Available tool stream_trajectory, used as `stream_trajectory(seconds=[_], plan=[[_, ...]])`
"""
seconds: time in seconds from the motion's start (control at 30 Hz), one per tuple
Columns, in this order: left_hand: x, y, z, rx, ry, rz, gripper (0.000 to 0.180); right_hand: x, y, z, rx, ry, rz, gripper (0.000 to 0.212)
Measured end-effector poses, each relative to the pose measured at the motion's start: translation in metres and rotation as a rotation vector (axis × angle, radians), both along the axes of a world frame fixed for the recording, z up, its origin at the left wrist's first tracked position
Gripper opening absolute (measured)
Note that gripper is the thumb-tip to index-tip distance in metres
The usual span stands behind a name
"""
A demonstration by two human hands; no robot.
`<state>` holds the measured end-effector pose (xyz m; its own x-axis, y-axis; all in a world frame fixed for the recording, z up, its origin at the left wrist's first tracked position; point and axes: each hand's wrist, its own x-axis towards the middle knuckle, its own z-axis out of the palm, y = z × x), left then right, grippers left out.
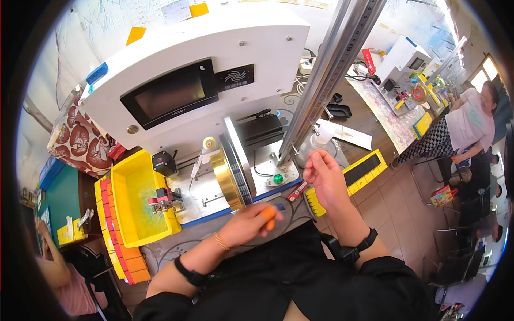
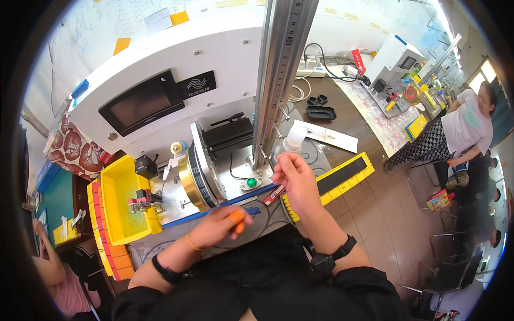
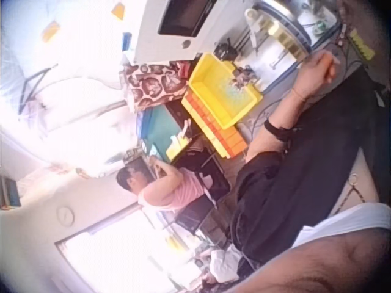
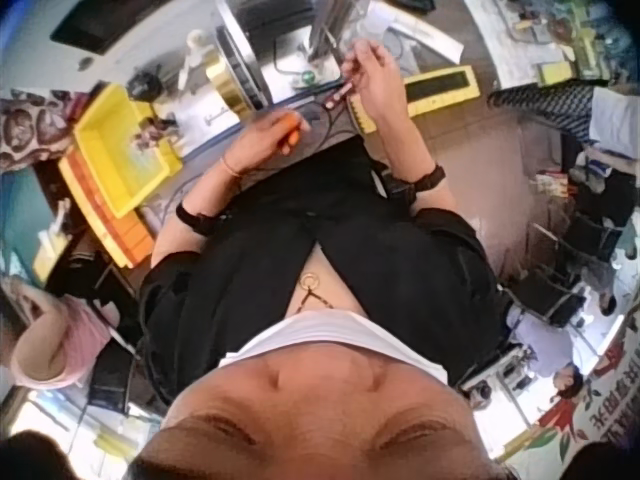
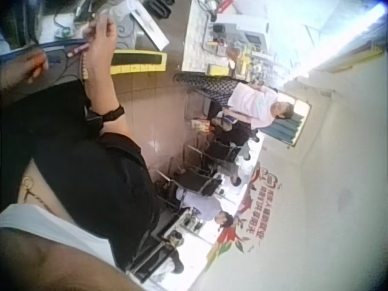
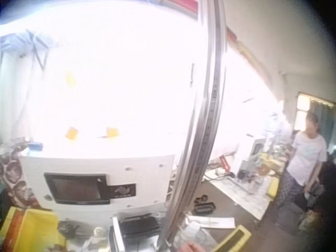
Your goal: The person assembles small electronic components using an automated assembly machine and applies adhesive with a glue bottle.
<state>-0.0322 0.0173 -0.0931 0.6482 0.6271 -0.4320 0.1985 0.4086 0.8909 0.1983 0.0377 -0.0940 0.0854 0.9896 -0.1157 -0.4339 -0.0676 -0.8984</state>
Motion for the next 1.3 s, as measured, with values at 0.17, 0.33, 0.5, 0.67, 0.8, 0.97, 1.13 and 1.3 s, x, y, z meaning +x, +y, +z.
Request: stream_trajectory(seconds=[0.17, 0.33, 0.5, 0.67, 0.8, 0.97, 1.13, 1.3], plan=[[-0.073, -0.018, 0.001, 0.315, 0.135, 0.098, 0.026, -0.022, 0.019, -0.007, -0.116, -0.003, 0.032, 0.021], [-0.083, -0.031, 0.03, 0.731, 0.129, 0.345, 0.044, -0.058, 0.016, 0.004, 0.004, -0.313, 0.312, 0.018], [-0.062, -0.003, 0.022, 0.249, -0.259, 0.607, 0.039, -0.078, 0.031, 0.0, 0.338, -0.521, 0.312, 0.014], [-0.05, 0.023, 0.011, 0.187, -0.273, 0.611, 0.02, -0.088, 0.044, 0.001, 0.486, -0.537, 0.351, 0.009], [-0.045, 0.026, 0.021, 0.145, -0.214, 0.615, 0.016, -0.094, 0.045, 0.012, 0.444, -0.552, 0.371, 0.012], [-0.04, 0.02, 0.007, 0.277, -0.192, 0.786, 0.015, -0.089, 0.04, 0.014, 0.264, -0.417, 0.433, 0.019], [-0.056, -0.004, 0.016, 0.549, 0.058, 0.815, 0.01, -0.051, 0.0, 0.012, 0.127, -0.509, 0.277, 0.024], [-0.084, -0.03, 0.015, 0.706, 0.134, 0.853, 0.006, -0.055, -0.041, 0.055, 0.722, -0.739, 0.464, 0.018]])
